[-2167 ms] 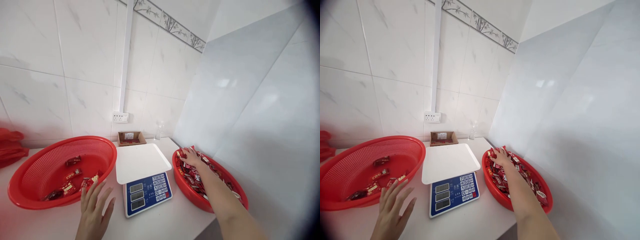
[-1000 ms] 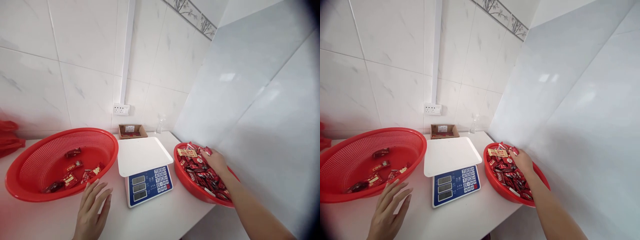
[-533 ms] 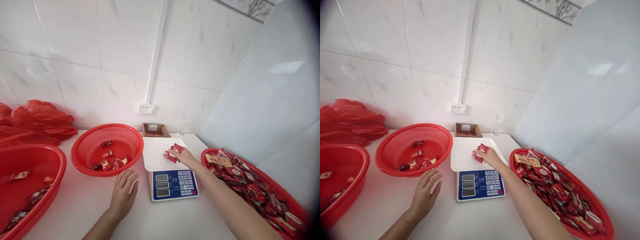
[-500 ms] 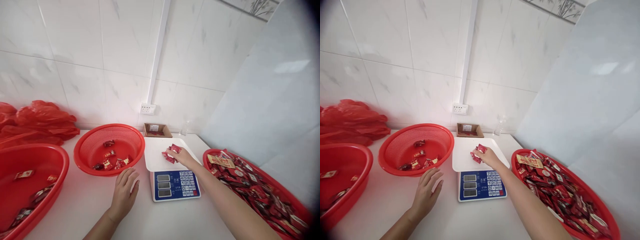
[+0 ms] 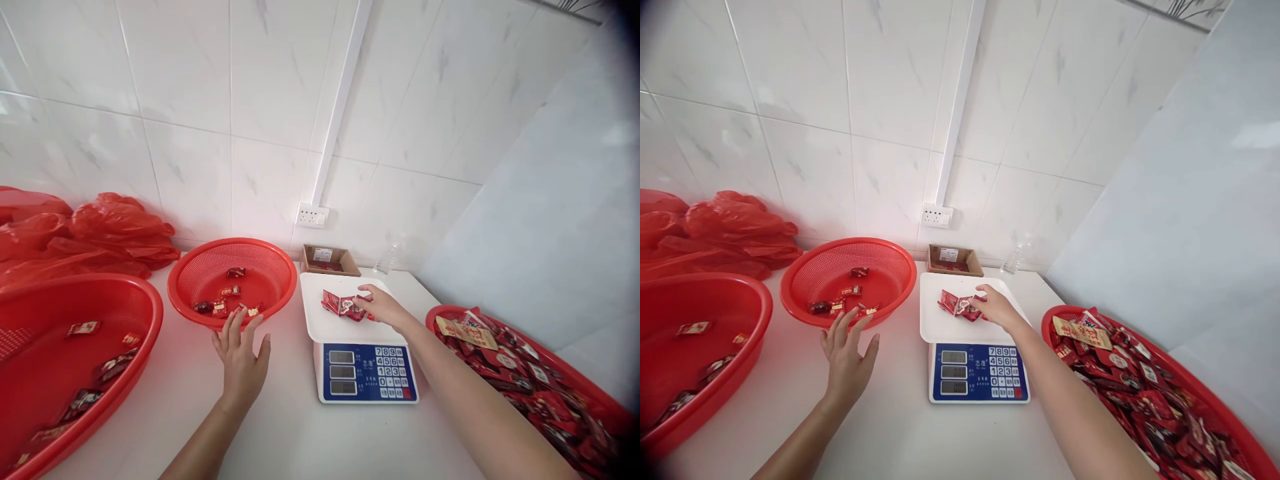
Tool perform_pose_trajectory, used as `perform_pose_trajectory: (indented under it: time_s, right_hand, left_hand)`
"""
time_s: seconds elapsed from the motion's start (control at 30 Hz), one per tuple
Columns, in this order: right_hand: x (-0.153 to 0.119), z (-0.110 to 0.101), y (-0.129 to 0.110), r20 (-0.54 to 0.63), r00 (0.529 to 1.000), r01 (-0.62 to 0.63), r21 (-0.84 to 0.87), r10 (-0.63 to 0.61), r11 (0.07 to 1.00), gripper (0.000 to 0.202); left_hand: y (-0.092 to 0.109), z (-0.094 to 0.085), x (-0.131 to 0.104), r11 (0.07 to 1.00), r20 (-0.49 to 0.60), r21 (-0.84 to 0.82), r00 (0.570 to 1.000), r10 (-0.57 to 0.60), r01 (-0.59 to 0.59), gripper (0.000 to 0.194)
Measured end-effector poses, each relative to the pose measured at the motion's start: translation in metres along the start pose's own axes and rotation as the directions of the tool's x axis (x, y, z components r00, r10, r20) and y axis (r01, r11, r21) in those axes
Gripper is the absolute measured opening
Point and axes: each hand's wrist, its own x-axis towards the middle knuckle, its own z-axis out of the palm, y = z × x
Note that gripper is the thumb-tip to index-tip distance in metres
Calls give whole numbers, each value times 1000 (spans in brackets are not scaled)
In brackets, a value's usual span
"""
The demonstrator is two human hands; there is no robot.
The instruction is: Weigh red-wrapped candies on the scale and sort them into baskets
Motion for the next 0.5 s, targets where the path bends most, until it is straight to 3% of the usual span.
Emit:
perform_pose_trajectory:
  time_s: [0.17, 0.27, 0.4, 0.5]
  right_hand:
    - [2, 5, 5, -9, 999, 50, -71, -51, 996, 28]
    - [1, 3, 5, -91, 989, 95, -205, -116, 974, 24]
    - [-5, -19, 12, -216, 957, 105, -373, -196, 922, 21]
    - [-13, -44, 24, -278, 933, 120, -360, -230, 925, 19]
  left_hand:
    - [3, 1, -3, 998, -13, -1, 998, 58, -58, 26]
    - [4, 0, -3, 994, -34, -4, 994, 105, -105, 25]
    - [5, -4, -2, 986, -71, -45, 985, 156, -160, 26]
    - [9, -7, -3, 979, -69, -85, 982, 178, -184, 25]
